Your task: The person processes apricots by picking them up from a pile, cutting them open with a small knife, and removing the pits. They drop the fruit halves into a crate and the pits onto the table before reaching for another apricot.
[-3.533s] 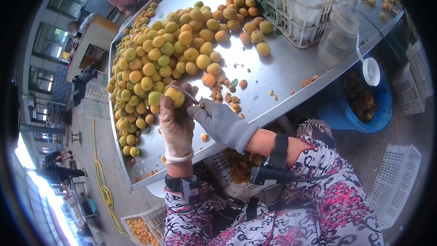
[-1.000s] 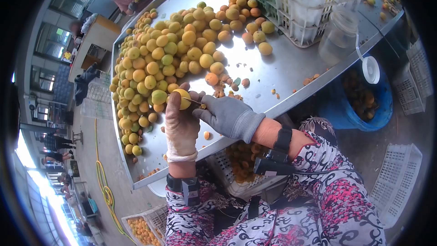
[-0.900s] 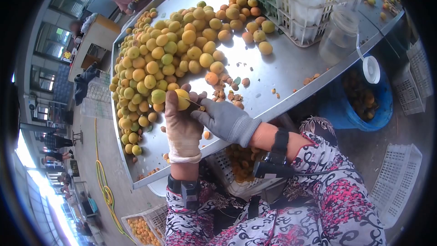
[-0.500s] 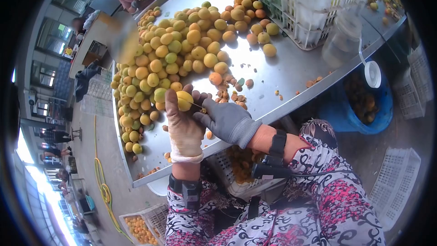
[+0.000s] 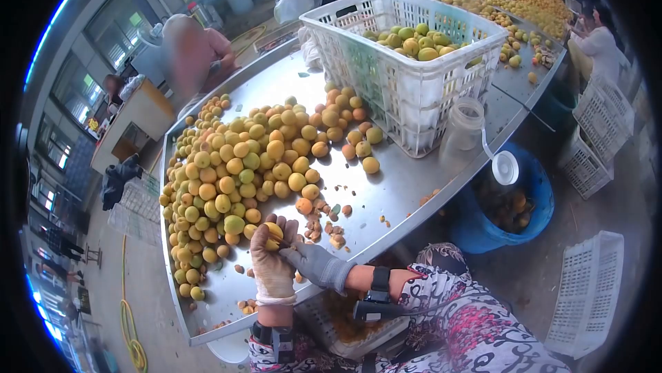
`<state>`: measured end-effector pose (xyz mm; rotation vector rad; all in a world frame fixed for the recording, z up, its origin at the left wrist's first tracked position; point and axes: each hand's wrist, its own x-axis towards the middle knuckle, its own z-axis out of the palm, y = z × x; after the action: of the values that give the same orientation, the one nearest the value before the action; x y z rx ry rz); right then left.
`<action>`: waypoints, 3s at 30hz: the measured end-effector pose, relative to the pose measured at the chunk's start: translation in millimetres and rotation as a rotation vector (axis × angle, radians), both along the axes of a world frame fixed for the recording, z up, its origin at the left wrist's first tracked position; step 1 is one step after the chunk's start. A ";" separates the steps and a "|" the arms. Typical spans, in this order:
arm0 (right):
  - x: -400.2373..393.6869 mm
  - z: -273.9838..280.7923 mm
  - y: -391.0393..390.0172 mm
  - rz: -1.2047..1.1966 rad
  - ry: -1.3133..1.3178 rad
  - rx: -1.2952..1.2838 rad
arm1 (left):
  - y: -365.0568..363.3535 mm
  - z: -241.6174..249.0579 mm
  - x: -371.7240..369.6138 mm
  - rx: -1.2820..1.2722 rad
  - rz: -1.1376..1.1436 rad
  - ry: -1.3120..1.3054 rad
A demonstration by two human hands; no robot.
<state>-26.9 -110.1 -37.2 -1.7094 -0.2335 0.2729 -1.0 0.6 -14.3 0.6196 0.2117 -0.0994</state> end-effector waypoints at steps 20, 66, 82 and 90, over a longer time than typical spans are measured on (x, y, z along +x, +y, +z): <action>25.5 25.6 -43.4 -0.100 0.281 0.379 | -18.9 4.3 -19.8 0.677 -0.101 -0.167; 34.7 50.8 -71.2 -0.257 0.397 0.589 | -14.4 29.6 -56.9 1.042 -1.174 -0.473; 36.0 37.0 -67.3 -0.203 0.338 0.467 | 14.3 19.7 -25.7 0.745 -0.632 0.023; 28.8 25.5 -47.6 0.088 0.005 -0.127 | 1.6 11.8 -21.8 0.333 -0.605 0.117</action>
<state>1.9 -157.7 -11.7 -1.8262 -0.2938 0.3638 -22.8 2.2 -2.5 0.9973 0.1479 -0.6961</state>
